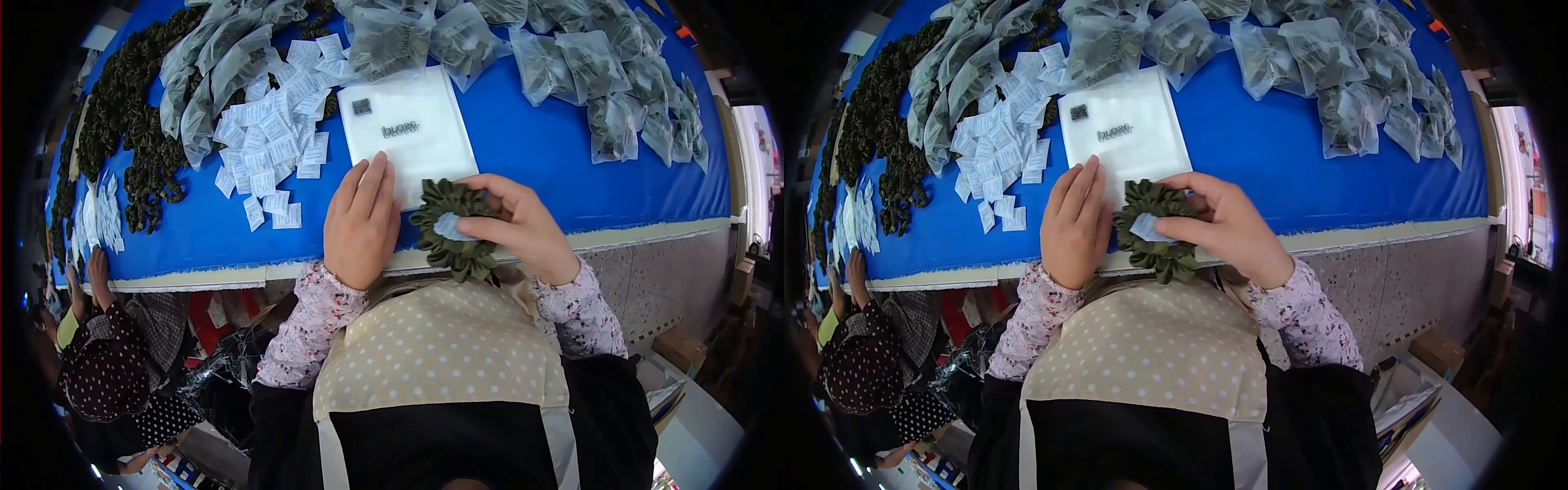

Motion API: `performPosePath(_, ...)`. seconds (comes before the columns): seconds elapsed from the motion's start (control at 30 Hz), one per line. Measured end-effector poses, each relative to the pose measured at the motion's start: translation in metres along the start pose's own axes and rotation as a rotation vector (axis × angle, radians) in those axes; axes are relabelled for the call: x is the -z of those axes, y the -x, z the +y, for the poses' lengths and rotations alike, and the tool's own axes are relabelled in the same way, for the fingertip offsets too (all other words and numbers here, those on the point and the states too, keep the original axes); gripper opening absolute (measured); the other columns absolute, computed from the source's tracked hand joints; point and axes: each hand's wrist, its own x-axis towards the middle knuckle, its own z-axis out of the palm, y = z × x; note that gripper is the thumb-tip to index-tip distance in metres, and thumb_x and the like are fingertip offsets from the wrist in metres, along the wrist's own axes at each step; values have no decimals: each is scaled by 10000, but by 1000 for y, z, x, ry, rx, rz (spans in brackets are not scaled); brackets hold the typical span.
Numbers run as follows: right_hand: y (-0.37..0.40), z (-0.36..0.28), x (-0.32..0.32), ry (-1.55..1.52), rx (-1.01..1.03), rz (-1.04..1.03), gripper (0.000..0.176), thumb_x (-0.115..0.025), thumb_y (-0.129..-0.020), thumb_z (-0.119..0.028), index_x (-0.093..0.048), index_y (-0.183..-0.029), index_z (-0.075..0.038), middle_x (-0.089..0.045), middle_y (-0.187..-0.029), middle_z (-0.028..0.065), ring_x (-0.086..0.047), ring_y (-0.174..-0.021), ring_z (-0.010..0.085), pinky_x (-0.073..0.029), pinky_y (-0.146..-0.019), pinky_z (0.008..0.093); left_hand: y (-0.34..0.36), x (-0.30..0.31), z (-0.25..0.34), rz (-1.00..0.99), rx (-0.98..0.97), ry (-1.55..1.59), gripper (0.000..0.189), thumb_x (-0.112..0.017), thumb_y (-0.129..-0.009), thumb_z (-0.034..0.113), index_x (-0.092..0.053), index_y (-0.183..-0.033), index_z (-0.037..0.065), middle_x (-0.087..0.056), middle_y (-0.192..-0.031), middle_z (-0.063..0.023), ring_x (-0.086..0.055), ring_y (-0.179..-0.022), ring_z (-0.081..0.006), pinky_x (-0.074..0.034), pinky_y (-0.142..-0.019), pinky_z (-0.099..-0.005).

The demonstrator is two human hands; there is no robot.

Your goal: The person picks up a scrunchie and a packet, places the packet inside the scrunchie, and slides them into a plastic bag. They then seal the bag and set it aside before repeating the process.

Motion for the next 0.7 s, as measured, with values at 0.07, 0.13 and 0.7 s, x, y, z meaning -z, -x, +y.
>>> performPosePath(0.07,-4,0,-7,32,-26,-36,468,-706,-871,-7,-593,-1325,14,-712,-1068,99,-634,-871,101,-489,-754,195,1,1,1,-9,-5,-6,435,-661,-824,-17,-661,-1258,18,-571,-1421,-115,-540,-1309,-321,-492,-1036,-375)
performPosePath(0.13,-11,1,-13,-26,-119,-45,441,-696,-880,-26,-602,-1310,6,-711,-1048,79,-614,-838,79,-456,-703,175,2,7,4,2,-9,28,491,-644,-806,-51,-642,-1292,16,-551,-1449,-124,-543,-1314,-317,-500,-1026,-363)
performPosePath(0.7,-27,3,-25,-251,-165,227,296,-661,-922,-117,-661,-1202,-21,-697,-954,12,-513,-684,14,-354,-566,140,-5,33,29,-84,-18,303,674,-574,-788,-153,-544,-1434,36,-478,-1541,-135,-670,-1155,-279,-547,-931,-276)
